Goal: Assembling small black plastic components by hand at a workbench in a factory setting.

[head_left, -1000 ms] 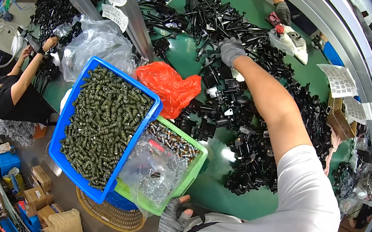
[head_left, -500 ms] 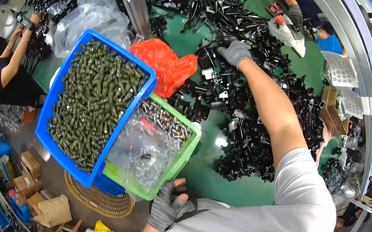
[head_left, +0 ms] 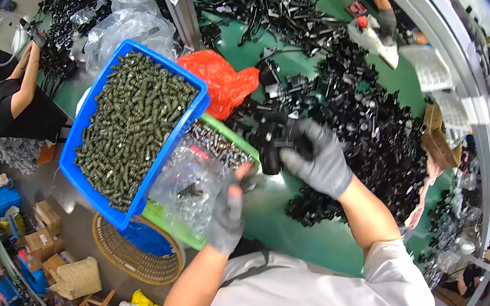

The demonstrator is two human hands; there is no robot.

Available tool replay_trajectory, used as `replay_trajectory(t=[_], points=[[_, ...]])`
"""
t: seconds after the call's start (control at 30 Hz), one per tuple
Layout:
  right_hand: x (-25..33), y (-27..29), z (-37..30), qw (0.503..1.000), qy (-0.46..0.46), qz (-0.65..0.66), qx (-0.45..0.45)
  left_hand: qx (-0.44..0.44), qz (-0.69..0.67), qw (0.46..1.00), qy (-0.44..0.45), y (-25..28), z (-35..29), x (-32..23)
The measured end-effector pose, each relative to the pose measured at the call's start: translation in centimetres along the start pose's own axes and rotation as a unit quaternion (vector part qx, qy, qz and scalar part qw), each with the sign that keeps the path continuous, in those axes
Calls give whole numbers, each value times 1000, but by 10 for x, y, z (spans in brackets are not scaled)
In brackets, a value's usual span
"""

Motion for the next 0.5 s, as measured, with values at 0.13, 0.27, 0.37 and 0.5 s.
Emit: replay_trajectory(t=[0.13,0.27,0.37,0.5], points=[[45,-28,-61,987,-30,149,60,137,-300,933,146,-24,5,2],[61,10,-83,965,-127,219,72,174,-453,848,214,-14,-30,3],[58,35,-81,993,-100,64,23,200,-461,831,238,5,-45,7],[52,34,-84,996,-69,-25,54,248,-384,845,276,11,-59,-12]])
Point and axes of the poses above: each hand's wrist, its own z-axis towards the middle knuckle, its own y-axis out of the back of the hand, x = y × z, the point moved 3 cm from there along z, towards the middle knuckle, and after that the axes turned 1 degree about -x, right-handed, at the moved point
